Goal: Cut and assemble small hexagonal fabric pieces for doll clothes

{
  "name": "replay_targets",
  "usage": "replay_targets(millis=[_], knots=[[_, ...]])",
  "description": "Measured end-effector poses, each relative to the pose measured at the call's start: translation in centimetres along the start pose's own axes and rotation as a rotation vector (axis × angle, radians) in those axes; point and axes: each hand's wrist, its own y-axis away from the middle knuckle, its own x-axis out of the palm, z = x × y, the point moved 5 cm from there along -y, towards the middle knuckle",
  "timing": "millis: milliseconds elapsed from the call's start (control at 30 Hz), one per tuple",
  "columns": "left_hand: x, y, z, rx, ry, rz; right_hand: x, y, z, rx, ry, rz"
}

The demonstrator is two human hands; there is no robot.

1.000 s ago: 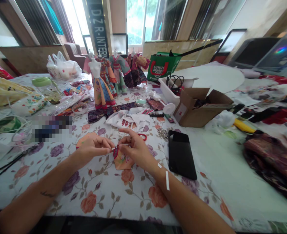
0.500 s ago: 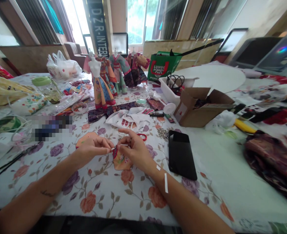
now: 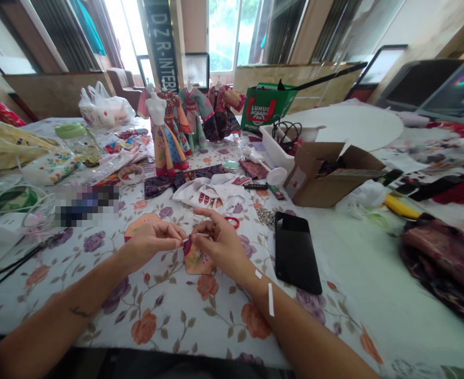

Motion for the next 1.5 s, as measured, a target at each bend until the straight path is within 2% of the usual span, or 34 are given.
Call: replay_targets(millis=[1167,1500], knots=[[0.34,0.16,-0.12,0.033,0.024,-0.038,0.33,0.15,0.17,-0.008,0.016,0.012],[0.35,0.54,-0.3,0.053,-0.121,-0.16,0.05,0.12,-0.63,-0.037,0.179,0.01]])
